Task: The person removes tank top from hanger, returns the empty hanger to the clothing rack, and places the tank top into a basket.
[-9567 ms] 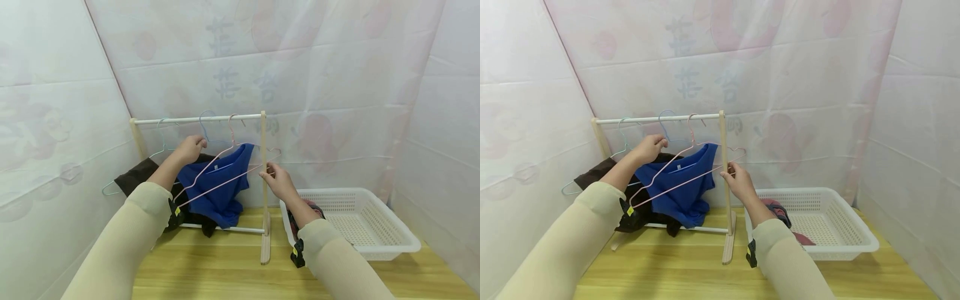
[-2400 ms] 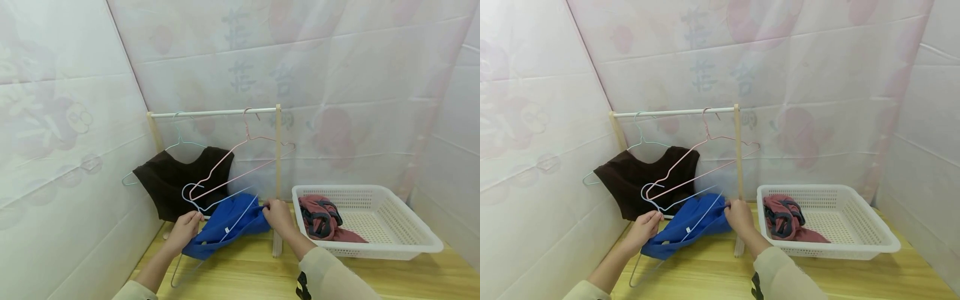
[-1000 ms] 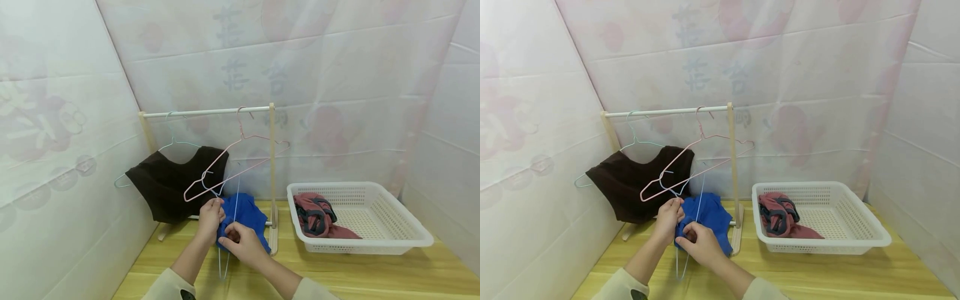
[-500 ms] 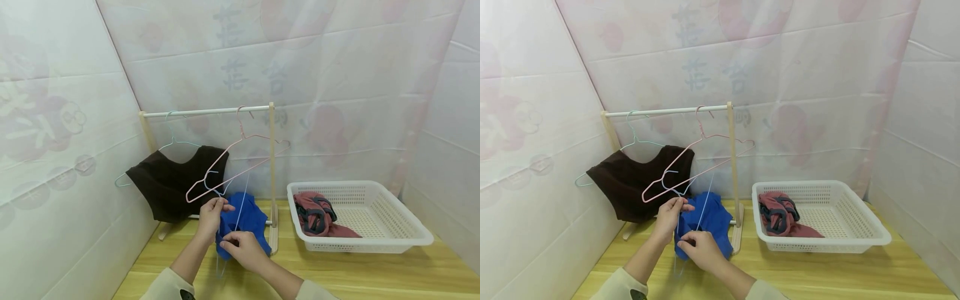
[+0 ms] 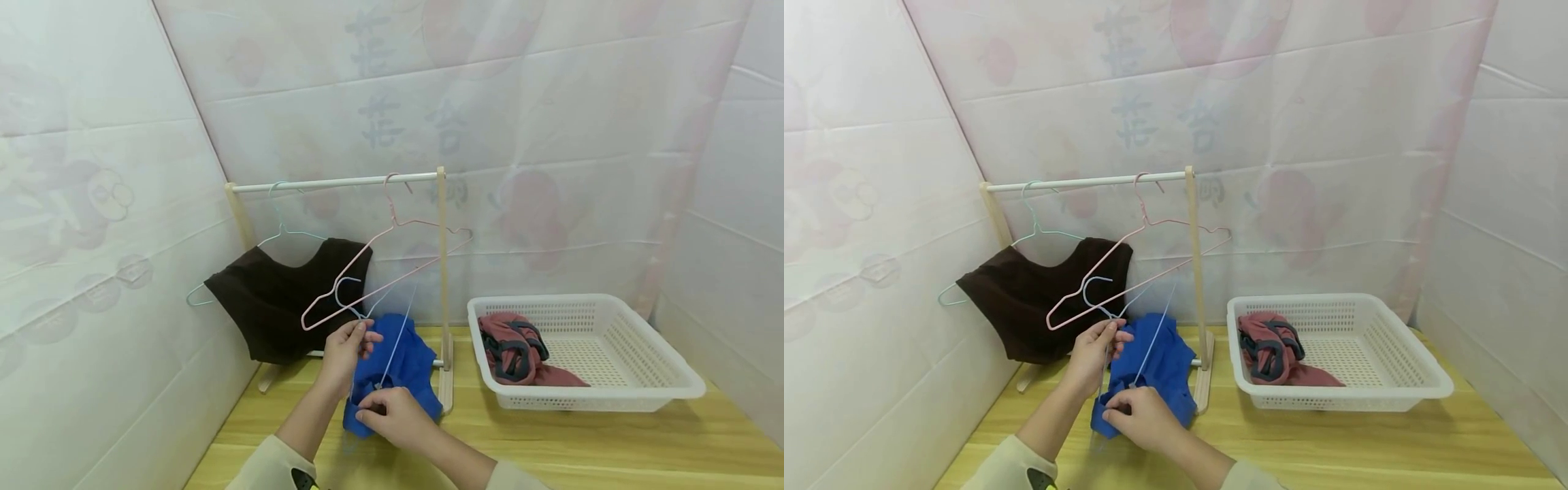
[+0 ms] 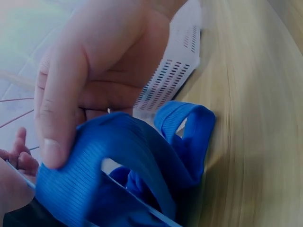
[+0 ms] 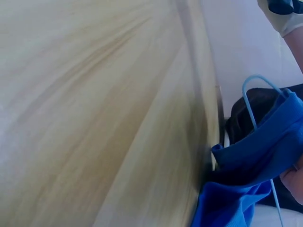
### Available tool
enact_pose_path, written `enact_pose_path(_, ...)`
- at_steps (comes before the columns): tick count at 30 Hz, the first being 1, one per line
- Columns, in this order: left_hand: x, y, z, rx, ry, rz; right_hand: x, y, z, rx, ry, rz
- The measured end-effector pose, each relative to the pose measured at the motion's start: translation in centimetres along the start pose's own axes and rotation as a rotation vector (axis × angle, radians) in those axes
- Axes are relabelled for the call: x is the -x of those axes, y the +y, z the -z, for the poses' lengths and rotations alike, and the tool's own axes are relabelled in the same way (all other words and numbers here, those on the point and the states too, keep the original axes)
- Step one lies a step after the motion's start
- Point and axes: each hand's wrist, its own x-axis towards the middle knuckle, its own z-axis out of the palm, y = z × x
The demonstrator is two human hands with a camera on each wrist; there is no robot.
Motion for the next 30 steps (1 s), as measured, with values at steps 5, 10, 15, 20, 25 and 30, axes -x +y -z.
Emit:
enact_pose_path(5, -0.2, 0.1, -0.3, 0.102, -0.002, 0.002, 0.5, -0.1, -0.5, 0.000, -0.098, 0.009)
enact_pose_path(10, -0.3, 0.4, -0.7, 0.167, 0.014, -0.006, 0.9, 0.3, -1.0, 0.151, -0.198, 0.132)
enact_pose_path(15, -0.5, 0.5, -0.9, 0.211, 0.023, -0.025, 1.3, 0.9, -1.1, 0.327, -0.291, 0.229)
enact_pose_path(20, -0.5, 0.8, -0.7, 0.219, 0.045, -0.025, 1.6, 1.4, -1.0, 0.388, -0.351, 0.189)
enact_pose_path(25, -0.6, 1.1, -0.2, 0.220, 0.056, -0.018, 1.8, 2.0, -0.8, 0.438, -0.350, 0.120)
enact_pose_path(30, -0.4, 1.3, 0.4, 0.228, 0.073, -0.008, 1.9, 3.0, -0.2, 0.455, -0.253, -0.015)
